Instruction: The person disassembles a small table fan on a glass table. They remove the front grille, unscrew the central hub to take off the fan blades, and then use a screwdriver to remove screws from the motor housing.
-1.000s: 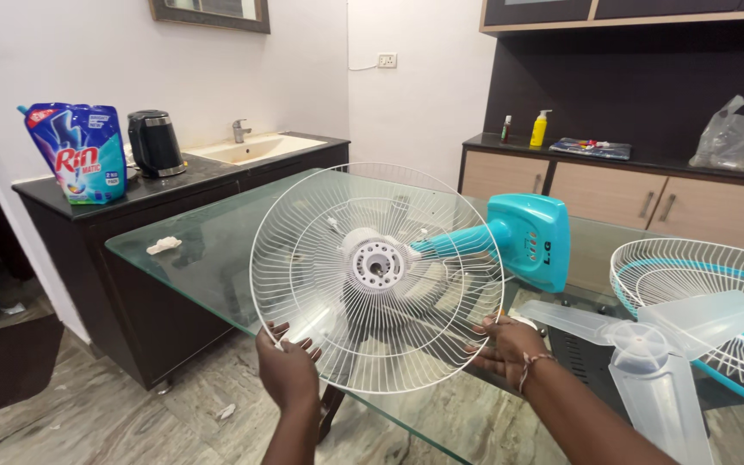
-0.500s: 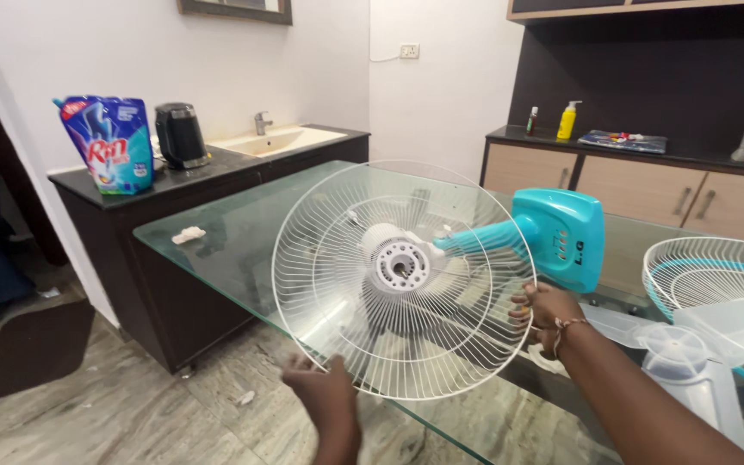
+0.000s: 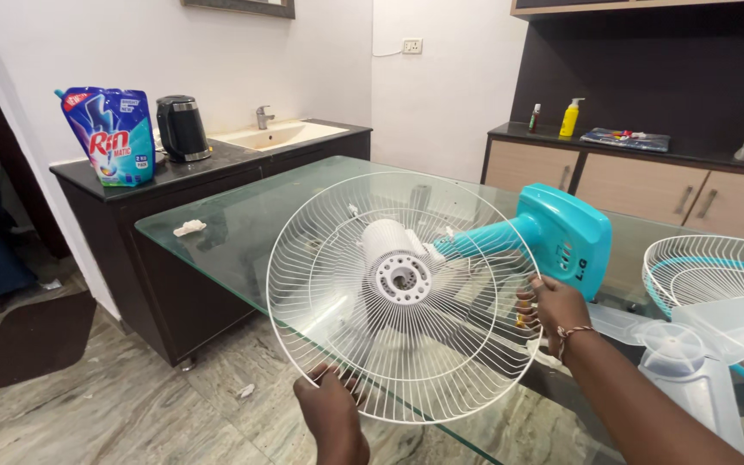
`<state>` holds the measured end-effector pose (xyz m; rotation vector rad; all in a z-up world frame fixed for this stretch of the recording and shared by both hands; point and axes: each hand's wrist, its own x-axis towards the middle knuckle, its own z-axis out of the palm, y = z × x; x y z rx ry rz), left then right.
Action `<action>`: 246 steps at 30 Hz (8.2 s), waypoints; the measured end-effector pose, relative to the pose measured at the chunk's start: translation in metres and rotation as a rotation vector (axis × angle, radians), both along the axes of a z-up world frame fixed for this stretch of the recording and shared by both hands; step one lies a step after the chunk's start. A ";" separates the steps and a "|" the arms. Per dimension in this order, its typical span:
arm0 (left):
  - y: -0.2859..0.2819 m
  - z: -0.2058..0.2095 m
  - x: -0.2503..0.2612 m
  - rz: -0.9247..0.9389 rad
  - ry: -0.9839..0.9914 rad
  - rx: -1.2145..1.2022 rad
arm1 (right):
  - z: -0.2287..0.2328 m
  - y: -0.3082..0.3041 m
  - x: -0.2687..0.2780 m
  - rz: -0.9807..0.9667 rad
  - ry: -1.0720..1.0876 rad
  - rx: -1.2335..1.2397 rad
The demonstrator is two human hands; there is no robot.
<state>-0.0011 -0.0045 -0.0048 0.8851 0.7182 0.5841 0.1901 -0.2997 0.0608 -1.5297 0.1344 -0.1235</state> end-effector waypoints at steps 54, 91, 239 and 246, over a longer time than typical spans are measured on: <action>0.149 0.034 0.146 0.347 -0.185 -0.169 | -0.021 0.190 -0.025 0.015 -0.943 -1.079; 0.141 0.020 0.168 0.204 0.297 0.673 | -0.029 0.187 -0.019 0.048 -0.895 -1.095; -0.004 0.038 0.129 -0.108 -0.087 1.389 | -0.020 0.161 -0.052 0.041 -0.777 -0.721; -0.005 0.041 0.128 -0.092 -0.102 1.378 | -0.018 0.163 -0.054 -0.034 -0.754 -0.811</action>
